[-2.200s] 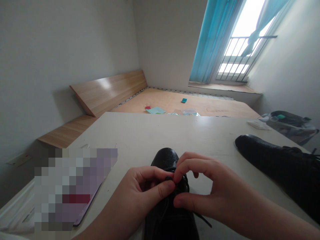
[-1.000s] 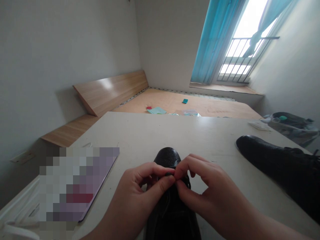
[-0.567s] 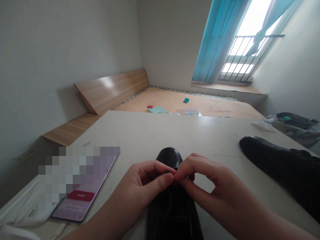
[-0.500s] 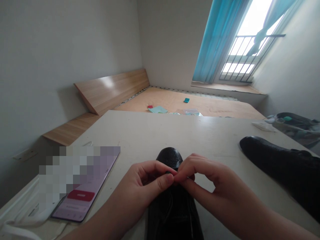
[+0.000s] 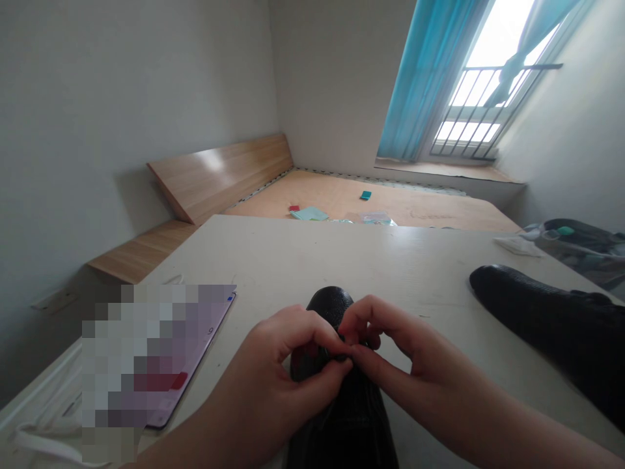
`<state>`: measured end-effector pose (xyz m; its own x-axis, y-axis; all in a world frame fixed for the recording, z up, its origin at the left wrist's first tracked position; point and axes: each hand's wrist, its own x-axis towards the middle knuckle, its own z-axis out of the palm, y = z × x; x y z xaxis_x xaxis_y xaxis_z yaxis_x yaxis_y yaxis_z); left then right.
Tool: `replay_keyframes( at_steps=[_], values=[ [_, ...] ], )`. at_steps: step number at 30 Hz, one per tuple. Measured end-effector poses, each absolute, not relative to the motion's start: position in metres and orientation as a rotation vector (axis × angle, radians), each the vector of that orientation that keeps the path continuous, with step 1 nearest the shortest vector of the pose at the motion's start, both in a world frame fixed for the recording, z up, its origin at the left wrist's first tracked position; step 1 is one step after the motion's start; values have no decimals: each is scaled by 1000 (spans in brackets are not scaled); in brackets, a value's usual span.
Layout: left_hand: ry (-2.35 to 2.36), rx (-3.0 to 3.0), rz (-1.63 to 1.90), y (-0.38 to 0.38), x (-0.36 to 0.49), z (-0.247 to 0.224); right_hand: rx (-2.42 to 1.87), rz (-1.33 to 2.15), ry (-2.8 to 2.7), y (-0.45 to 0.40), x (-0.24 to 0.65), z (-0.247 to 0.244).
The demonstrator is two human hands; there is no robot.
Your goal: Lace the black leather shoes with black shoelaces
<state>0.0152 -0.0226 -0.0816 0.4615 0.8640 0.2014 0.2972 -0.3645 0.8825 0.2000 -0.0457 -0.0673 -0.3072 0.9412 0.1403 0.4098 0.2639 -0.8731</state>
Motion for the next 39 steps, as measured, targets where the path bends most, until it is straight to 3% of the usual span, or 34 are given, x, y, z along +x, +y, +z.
replay_keyframes(
  at_steps=[5,15,27,39],
  values=[
    [962,1983,967,-28,13,-81,-1255,864,-2048,-46,208,-64],
    [908,1893,792,-18,4,-74,-1125,1158,-1910,-41,205,-66],
    [718,2322,1073,-18,7,-76,-1192,1003,-1833,-43,194,-72],
    [894,2718,1105,-29,9,-74,-1198,748,-1981,-46,198,-63]
  ],
)
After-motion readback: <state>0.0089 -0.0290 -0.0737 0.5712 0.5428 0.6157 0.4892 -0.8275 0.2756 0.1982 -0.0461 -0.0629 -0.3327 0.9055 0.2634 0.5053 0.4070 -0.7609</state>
